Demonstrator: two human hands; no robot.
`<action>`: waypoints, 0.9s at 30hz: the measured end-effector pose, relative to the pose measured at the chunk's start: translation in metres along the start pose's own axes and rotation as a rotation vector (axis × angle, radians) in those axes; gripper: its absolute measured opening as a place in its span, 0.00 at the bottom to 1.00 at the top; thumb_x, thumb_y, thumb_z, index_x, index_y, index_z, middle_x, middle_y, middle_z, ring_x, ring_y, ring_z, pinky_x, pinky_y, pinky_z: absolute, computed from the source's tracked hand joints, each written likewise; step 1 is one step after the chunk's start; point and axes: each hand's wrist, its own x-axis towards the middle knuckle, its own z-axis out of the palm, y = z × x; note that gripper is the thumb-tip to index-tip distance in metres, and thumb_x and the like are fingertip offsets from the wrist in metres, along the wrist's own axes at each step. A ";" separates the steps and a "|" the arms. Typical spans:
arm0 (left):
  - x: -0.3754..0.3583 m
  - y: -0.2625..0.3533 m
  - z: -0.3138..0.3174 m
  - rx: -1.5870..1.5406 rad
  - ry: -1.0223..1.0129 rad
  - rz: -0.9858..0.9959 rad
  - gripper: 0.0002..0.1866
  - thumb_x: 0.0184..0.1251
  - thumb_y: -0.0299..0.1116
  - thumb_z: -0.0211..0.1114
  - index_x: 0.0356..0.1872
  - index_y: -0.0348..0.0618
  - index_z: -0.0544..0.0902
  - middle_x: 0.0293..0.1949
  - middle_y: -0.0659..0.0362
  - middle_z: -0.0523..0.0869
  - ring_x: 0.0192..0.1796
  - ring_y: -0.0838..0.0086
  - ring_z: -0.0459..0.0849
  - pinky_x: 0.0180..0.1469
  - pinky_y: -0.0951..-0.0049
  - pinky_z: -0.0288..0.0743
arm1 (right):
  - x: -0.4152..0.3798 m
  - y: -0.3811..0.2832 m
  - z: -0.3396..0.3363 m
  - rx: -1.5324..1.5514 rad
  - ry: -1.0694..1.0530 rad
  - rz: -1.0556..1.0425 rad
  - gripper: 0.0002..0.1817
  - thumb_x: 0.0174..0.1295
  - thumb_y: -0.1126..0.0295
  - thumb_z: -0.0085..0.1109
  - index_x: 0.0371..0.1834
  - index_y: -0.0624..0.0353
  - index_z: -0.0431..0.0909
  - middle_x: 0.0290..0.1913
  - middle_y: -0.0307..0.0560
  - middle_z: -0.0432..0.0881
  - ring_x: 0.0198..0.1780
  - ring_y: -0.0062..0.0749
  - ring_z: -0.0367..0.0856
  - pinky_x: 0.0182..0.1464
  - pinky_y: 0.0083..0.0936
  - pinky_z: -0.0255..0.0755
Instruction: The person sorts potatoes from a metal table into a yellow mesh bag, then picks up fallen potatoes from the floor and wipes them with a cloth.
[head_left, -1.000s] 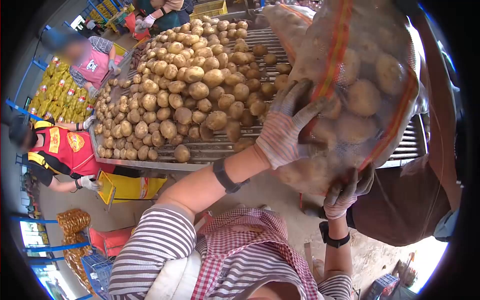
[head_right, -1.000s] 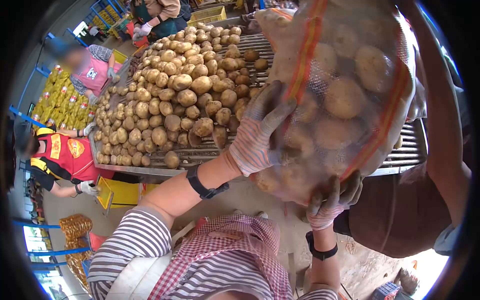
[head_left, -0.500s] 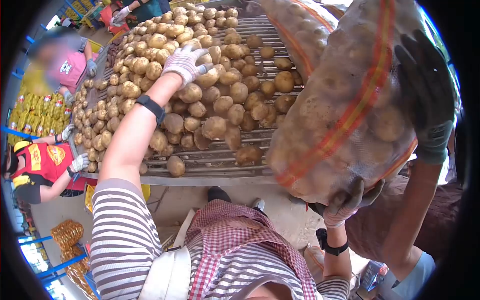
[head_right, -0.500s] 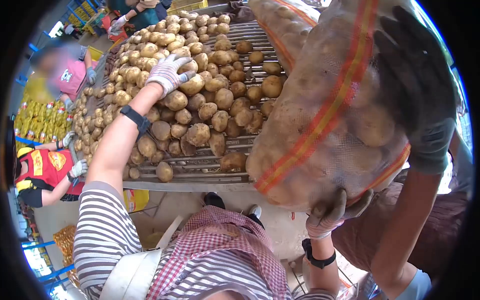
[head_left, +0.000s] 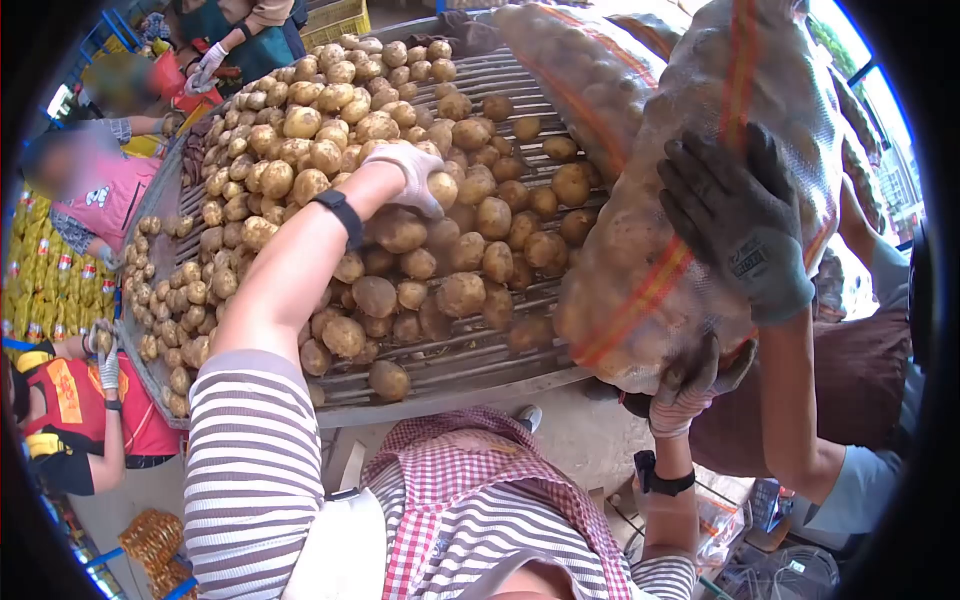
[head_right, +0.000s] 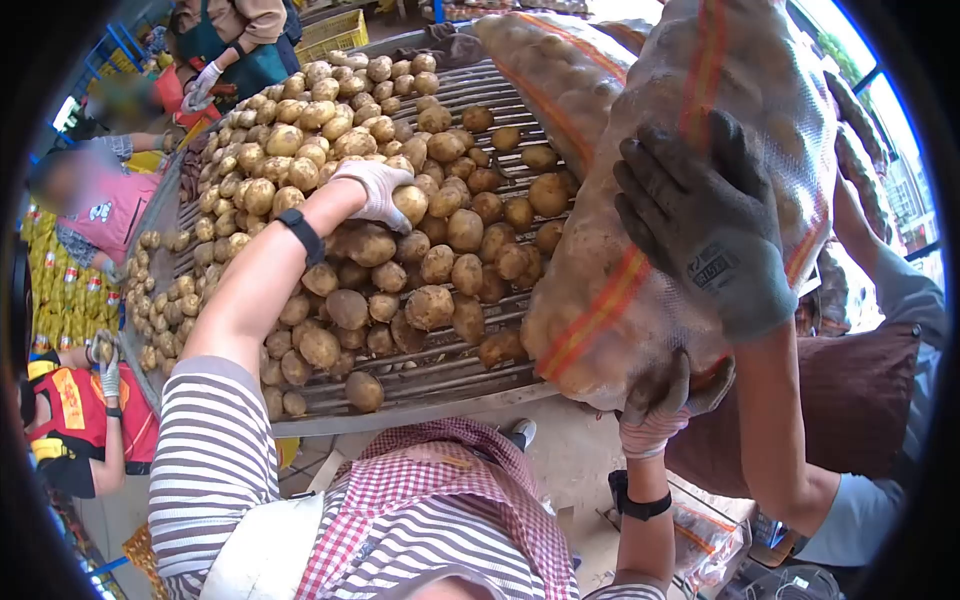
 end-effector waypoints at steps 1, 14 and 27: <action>-0.007 -0.007 0.000 -0.061 0.048 -0.015 0.53 0.42 0.64 0.80 0.73 0.55 0.74 0.63 0.47 0.84 0.64 0.52 0.83 0.66 0.57 0.76 | 0.001 -0.003 -0.002 -0.017 0.008 0.012 0.30 0.77 0.50 0.47 0.72 0.60 0.69 0.79 0.76 0.48 0.81 0.72 0.47 0.79 0.59 0.47; -0.148 -0.081 0.118 -2.055 0.368 0.435 0.50 0.56 0.77 0.65 0.58 0.35 0.78 0.39 0.50 0.88 0.42 0.61 0.90 0.47 0.61 0.88 | 0.003 -0.008 0.017 -0.061 0.135 0.167 0.35 0.76 0.42 0.41 0.72 0.61 0.73 0.80 0.73 0.54 0.79 0.67 0.58 0.77 0.54 0.56; -0.250 0.029 0.178 -2.092 0.304 0.486 0.52 0.54 0.60 0.80 0.74 0.40 0.67 0.64 0.54 0.77 0.66 0.65 0.77 0.63 0.67 0.79 | 0.030 -0.301 0.046 1.941 -0.856 0.814 0.44 0.65 0.55 0.73 0.78 0.65 0.62 0.73 0.53 0.72 0.73 0.38 0.70 0.76 0.35 0.63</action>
